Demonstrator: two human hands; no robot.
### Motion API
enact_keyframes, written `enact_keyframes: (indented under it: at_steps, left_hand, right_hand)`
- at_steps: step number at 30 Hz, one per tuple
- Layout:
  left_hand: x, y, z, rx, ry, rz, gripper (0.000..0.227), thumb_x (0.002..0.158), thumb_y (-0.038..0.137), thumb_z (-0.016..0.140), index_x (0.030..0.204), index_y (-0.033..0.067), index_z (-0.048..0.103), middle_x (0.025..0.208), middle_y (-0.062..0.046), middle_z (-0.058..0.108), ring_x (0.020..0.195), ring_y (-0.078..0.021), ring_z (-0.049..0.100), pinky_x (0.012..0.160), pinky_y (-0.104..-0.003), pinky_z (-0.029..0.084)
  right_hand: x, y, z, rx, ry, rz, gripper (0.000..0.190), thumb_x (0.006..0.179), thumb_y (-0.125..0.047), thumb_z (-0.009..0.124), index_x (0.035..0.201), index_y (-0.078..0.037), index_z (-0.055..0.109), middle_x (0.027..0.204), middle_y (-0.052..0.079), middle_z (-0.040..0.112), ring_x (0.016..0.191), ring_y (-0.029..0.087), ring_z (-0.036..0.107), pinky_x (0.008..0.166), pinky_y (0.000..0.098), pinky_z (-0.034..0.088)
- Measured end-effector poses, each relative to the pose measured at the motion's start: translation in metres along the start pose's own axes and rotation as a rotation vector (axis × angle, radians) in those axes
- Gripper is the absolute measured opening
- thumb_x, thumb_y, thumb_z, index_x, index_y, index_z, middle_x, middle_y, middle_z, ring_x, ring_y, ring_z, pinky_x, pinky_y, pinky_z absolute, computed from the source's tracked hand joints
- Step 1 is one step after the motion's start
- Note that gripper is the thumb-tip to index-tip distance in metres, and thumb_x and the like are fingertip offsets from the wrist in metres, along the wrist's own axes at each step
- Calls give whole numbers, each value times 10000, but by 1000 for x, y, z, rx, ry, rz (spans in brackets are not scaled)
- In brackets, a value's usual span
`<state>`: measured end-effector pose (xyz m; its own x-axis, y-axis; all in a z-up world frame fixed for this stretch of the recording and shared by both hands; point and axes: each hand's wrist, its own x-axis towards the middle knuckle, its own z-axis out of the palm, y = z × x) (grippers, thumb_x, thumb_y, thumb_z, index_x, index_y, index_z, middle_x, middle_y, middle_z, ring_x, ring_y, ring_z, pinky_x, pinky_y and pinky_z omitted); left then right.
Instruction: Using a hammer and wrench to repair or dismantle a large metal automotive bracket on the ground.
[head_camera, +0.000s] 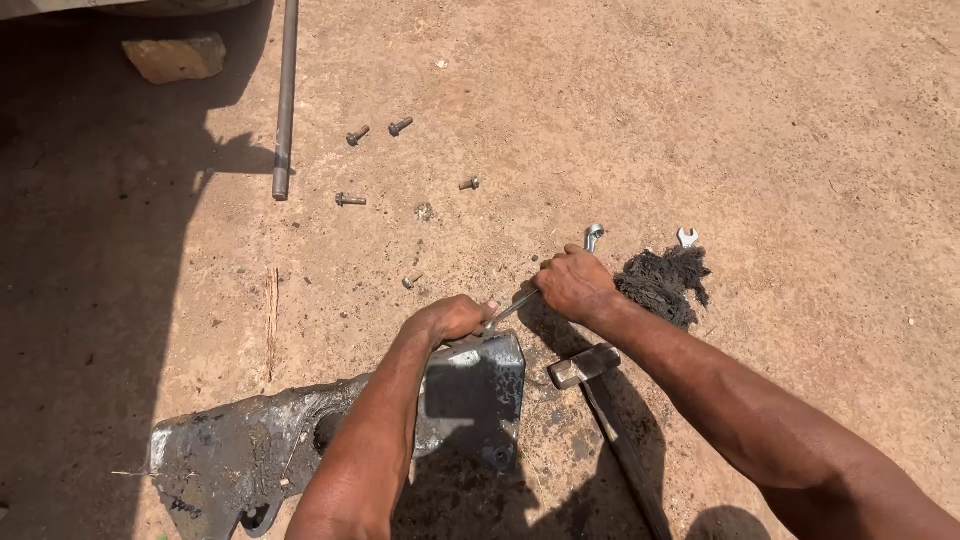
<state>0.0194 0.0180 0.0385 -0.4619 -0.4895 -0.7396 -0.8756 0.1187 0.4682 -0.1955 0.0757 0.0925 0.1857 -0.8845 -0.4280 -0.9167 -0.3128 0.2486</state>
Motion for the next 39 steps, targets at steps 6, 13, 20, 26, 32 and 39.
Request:
enact_keyframes:
  at_steps: [6, 13, 20, 26, 32, 39]
  left_hand:
    - [0, -3, 15, -82, 3, -20, 832, 986, 707, 103, 1544, 204, 460, 1666, -151, 324, 1545, -350, 292, 1255, -642, 219]
    - [-17, 11, 21, -113, 53, -29, 967, 900, 813, 70, 1584, 225, 419, 1685, -133, 296, 1576, -357, 226, 1253, -659, 216]
    - [-57, 45, 21, -30, 36, 26, 1106, 793, 917, 391, 1482, 69, 566, 1601, -254, 446, 1505, -441, 383, 1173, -728, 316]
    - [-27, 54, 37, 220, 52, -18, 1064, 780, 886, 583, 1447, 57, 577, 1621, -222, 388, 1500, -428, 362, 1218, -666, 278]
    - [-39, 56, 38, 160, 105, -89, 725, 829, 586, 679, 1364, 98, 632, 1407, -150, 612, 1302, -351, 566, 1126, -660, 385]
    - [-26, 41, 42, 100, 157, -68, 545, 839, 538, 633, 1080, 73, 785, 1100, -86, 735, 1055, -275, 707, 980, -574, 526]
  right_hand:
    - [-17, -3, 10, -111, -4, -73, 307, 1102, -182, 447, 1227, -170, 727, 987, 18, 752, 837, 141, 682, 1185, 435, 316]
    - [-32, 4, 25, 208, 510, -90, 457, 981, -24, 457, 1344, -181, 686, 1229, 82, 724, 1095, 211, 656, 1130, 511, 347]
    - [-150, -51, 124, 944, 482, 703, 472, 990, -336, 544, 1377, -83, 641, 1233, 179, 691, 1010, 275, 710, 915, 448, 604]
    - [-181, -103, 192, 610, -96, 632, 672, 917, -478, 713, 1351, -9, 505, 1118, 183, 599, 846, 245, 668, 664, 351, 623]
    - [-191, -83, 226, 864, 34, 729, 422, 997, -339, 601, 1289, -39, 550, 839, 95, 702, 640, 206, 684, 544, 375, 624]
    - [-218, -47, 48, 1552, 193, 659, 522, 992, -400, 540, 1378, -51, 566, 756, 66, 632, 521, 158, 522, 450, 345, 491]
